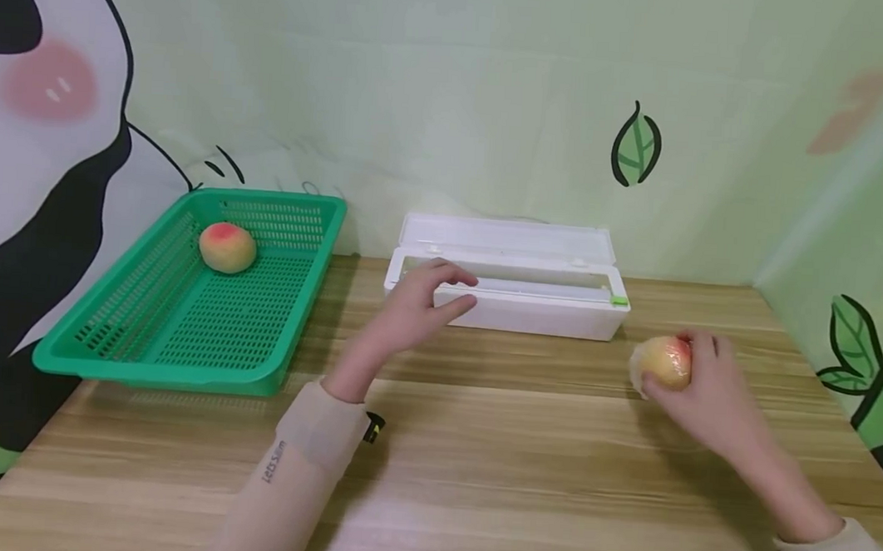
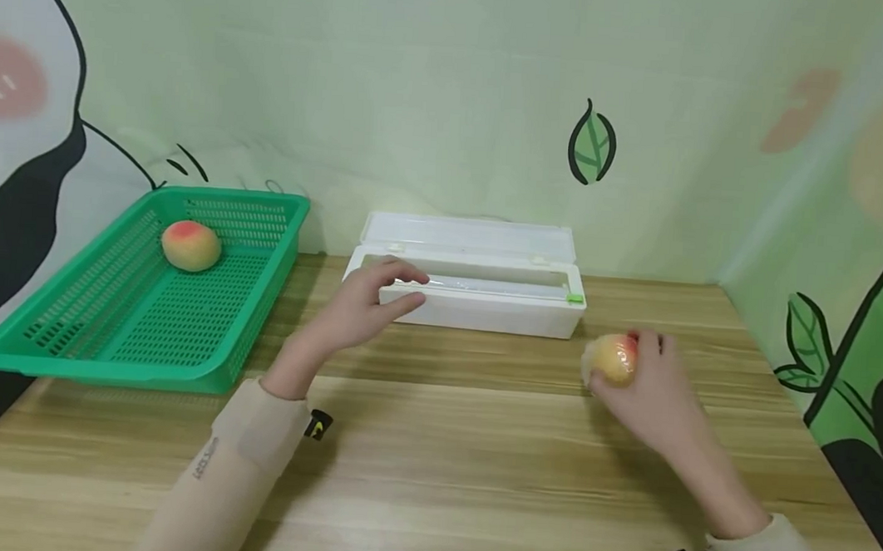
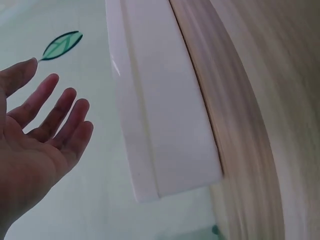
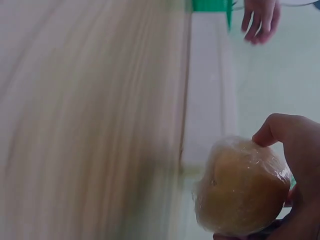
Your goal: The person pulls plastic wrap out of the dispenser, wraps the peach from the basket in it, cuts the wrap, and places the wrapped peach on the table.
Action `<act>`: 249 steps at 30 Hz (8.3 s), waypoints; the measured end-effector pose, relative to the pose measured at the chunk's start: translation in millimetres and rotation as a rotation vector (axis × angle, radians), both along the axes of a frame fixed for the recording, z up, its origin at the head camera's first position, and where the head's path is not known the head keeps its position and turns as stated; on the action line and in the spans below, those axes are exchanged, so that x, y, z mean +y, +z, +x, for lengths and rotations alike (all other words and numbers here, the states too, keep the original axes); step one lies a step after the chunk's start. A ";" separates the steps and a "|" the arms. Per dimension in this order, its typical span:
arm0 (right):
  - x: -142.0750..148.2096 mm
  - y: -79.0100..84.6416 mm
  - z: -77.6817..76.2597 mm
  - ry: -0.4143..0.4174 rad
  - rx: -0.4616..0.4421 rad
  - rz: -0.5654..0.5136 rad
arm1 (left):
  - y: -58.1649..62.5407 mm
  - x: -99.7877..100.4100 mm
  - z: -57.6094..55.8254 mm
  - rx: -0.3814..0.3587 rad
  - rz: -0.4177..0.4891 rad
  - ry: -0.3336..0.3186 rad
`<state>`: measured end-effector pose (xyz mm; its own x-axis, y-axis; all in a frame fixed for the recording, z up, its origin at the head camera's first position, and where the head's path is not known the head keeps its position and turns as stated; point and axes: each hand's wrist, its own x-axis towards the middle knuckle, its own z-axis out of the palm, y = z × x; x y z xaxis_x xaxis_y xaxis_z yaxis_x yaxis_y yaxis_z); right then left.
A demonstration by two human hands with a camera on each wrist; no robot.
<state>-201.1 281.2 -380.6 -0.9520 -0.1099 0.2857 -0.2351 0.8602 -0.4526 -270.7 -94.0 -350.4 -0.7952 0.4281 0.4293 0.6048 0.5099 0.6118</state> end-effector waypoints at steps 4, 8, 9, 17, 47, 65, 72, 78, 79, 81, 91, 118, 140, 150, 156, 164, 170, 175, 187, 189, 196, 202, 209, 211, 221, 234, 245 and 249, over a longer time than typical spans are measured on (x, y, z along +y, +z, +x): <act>25.1 -4.5 -3.5 -0.059 -0.032 0.060 | -5.4 -11.8 -6.9 -0.032 0.011 0.056; 47.8 -10.2 -7.3 -0.116 -0.036 0.090 | -10.1 -19.8 -12.2 -0.071 -0.015 0.102; 53.1 -11.4 -8.2 -0.133 -0.037 0.092 | -10.9 -20.9 -13.5 -0.076 -0.021 0.105; 81.1 -11.4 -11.4 -0.278 -0.095 0.132 | -13.4 -20.9 -21.1 -0.078 -0.063 0.155; 53.2 4.8 -18.7 -0.048 0.174 0.081 | -15.8 -16.3 -49.6 -0.006 -0.304 0.239; -42.3 17.5 -77.9 0.286 0.211 0.148 | 1.7 -23.3 -62.7 -0.292 -0.369 0.314; -50.9 13.9 -88.5 0.351 0.159 0.230 | 2.8 -21.7 -65.7 -0.348 -0.373 0.305; -56.7 12.7 -93.3 0.396 0.096 0.268 | 3.4 -20.6 -67.0 -0.350 -0.345 0.318; -57.4 12.7 -93.7 0.396 0.080 0.272 | 2.8 -20.6 -67.0 -0.347 -0.338 0.318; -58.5 12.6 -94.6 0.391 0.047 0.282 | 1.4 -20.6 -67.4 -0.333 -0.332 0.315; -62.3 16.5 -99.2 0.375 0.007 0.293 | 0.1 -20.8 -70.7 -0.239 -0.321 0.285; -90.0 29.5 -126.3 0.278 -0.113 0.192 | -2.1 -24.4 -68.9 -0.213 -0.026 0.370; -152.7 26.1 -145.9 0.376 -0.181 0.079 | -5.4 -26.4 -68.4 -0.280 0.161 0.313; -163.9 24.6 -147.6 0.393 -0.139 0.155 | -8.8 -26.6 -68.8 -0.270 0.163 0.302; -164.1 28.6 -145.3 0.361 -0.072 0.203 | -9.2 -26.4 -67.2 -0.257 0.159 0.311; -166.1 36.7 -143.7 0.347 -0.010 0.304 | -8.0 -24.8 -66.5 -0.233 0.096 0.319; -162.3 40.2 -145.4 0.357 0.036 0.262 | -5.1 -22.2 -65.7 -0.172 0.110 0.329; -161.4 36.9 -148.2 0.405 -0.012 0.214 | -2.8 -20.1 -65.2 -0.138 0.100 0.344; -146.5 29.8 -147.5 0.409 -0.083 0.256 | 1.2 -18.7 -65.3 -0.105 0.082 0.353; -140.7 30.0 -149.1 0.407 -0.115 0.235 | 1.4 -18.7 -65.8 -0.103 0.080 0.357; -122.8 33.8 -153.2 0.459 -0.177 0.171 | 1.1 -19.6 -66.0 -0.110 0.067 0.368; -120.6 39.1 -151.6 0.428 -0.130 0.144 | 0.0 -20.5 -66.0 -0.120 0.061 0.373; -122.4 43.3 -151.1 0.421 -0.059 0.150 | 0.4 -21.2 -65.0 -0.111 0.049 0.387; -122.5 44.8 -151.0 0.416 -0.043 0.151 | 1.3 -21.2 -64.9 -0.105 0.049 0.385; -123.4 56.5 -149.8 0.422 0.075 0.193 | 8.9 -20.5 -62.9 -0.054 0.081 0.382; -122.0 72.1 -143.8 0.422 0.126 0.191 | 26.6 -18.9 -54.8 -0.008 0.102 0.413; -107.9 68.0 -142.4 0.458 0.011 0.186 | 34.8 -16.0 -49.0 -0.008 0.117 0.425; -92.5 60.7 -140.8 0.488 -0.070 0.191 | 34.9 -16.5 -47.6 -0.035 0.115 0.430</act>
